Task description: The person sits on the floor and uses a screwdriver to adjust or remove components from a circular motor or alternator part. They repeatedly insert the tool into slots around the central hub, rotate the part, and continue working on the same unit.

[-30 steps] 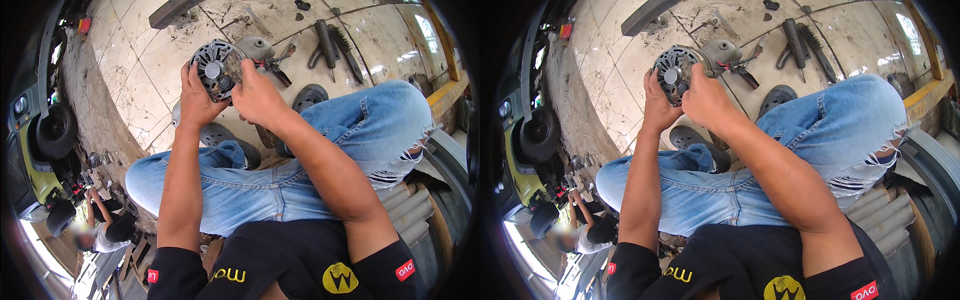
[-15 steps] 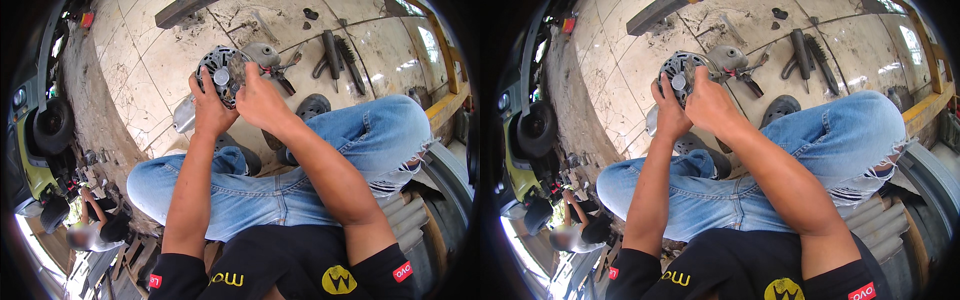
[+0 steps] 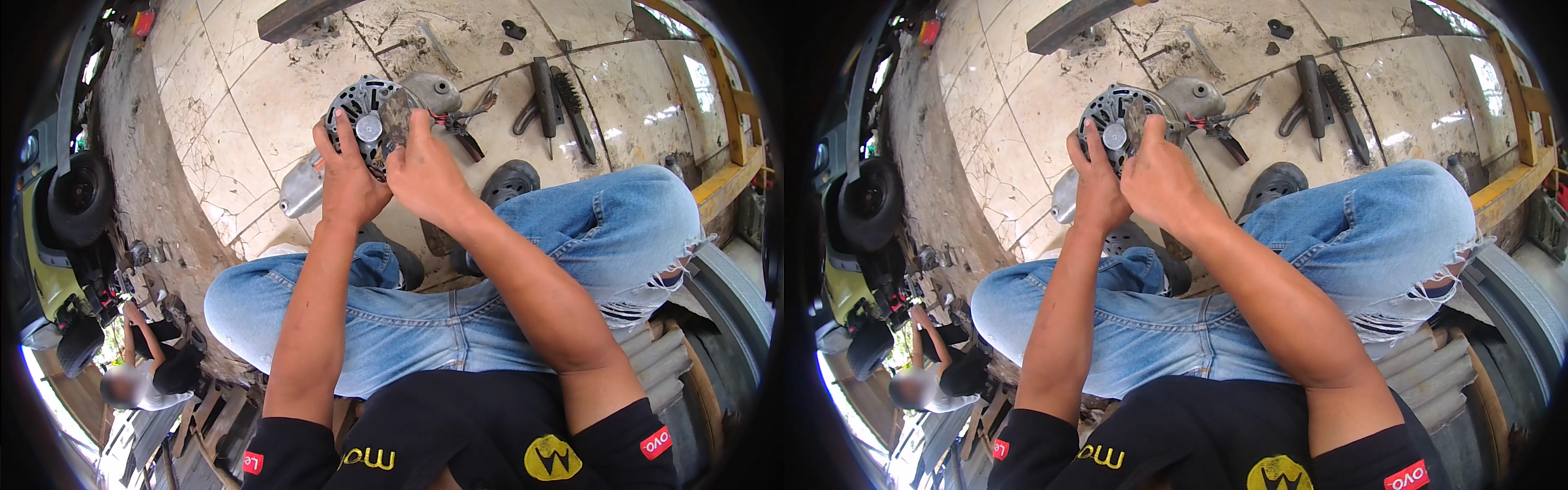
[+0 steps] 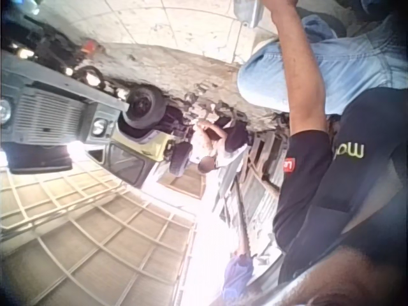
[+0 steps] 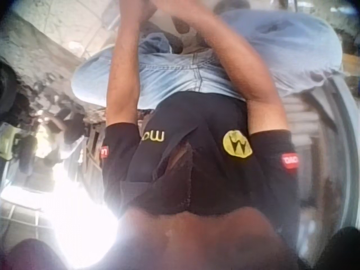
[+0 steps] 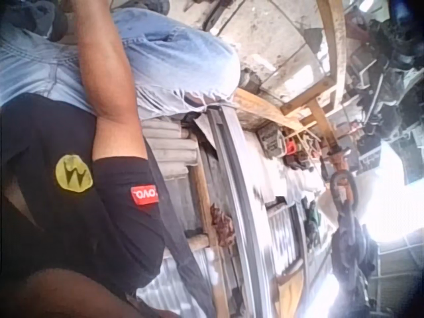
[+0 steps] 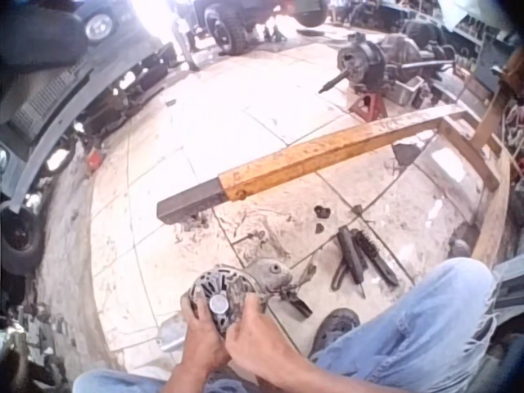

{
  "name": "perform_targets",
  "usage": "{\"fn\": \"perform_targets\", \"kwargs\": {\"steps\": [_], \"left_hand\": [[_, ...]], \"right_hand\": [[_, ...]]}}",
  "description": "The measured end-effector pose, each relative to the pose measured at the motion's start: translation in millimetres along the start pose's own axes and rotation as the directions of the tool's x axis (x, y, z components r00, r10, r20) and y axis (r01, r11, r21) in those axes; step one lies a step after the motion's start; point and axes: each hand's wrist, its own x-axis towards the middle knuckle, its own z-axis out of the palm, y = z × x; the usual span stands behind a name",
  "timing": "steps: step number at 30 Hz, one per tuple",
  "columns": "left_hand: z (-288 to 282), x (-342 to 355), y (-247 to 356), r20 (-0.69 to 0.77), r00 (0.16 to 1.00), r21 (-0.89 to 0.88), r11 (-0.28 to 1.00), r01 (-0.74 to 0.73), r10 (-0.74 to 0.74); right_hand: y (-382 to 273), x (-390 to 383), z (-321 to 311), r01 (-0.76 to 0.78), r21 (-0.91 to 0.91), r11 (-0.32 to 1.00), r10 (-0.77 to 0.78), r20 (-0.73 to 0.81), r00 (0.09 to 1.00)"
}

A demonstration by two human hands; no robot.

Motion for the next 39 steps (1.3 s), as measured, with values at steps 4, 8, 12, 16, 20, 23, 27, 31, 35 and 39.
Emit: {"fn": "perform_targets", "kwargs": {"steps": [4,8,12,16,20,23,27,31,35,39], "left_hand": [[3,1,-3,-0.023,0.999,-0.011,0.999,-0.031,0.031],[5,0,-7,-0.045,0.998,-0.015,0.999,-0.048,0.048],[4,-1,-5,-0.016,1.0,-0.018,1.0,-0.009,0.009],[0,1,3,0.018,0.999,-0.034,0.999,0.033,-0.032],[3,-1,0,-0.027,0.999,-0.028,0.999,-0.027,0.027],[2,-1,-3,-0.023,0.999,-0.031,0.999,-0.033,0.032],[5,-2,-7,-0.044,0.998,-0.023,0.998,-0.056,0.055],[4,-1,-1,-0.031,0.998,-0.007,0.999,-0.05,0.05],[3,-4,-2,-0.026,1.0,-0.039,0.999,-0.019,0.018],[2,1,1,0.033,0.999,0.001,1.0,-0.006,0.006]], "right_hand": [[-2,-2,5,-0.028,0.012,1.0,0.028,0.024,0.999],[4,-5,12,0.032,0.011,0.999,-0.031,-0.025,0.999],[6,-5,15,0.062,0.034,0.997,-0.059,-0.08,0.995],[4,-6,13,0.033,0.026,0.999,-0.031,-0.06,0.998],[3,-6,12,0.0,0.002,1.0,0.0,-0.049,0.999],[6,-5,13,0.021,-0.015,1.0,-0.022,-0.032,0.999],[4,-8,14,0.05,0.015,0.999,-0.049,-0.047,0.998],[10,-3,13,0.044,0.0,0.999,-0.044,-0.051,0.998],[3,-7,5,0.021,0.007,1.0,-0.021,0.011,1.0],[8,-8,5,0.055,0.006,0.998,-0.054,-0.027,0.998]]}}
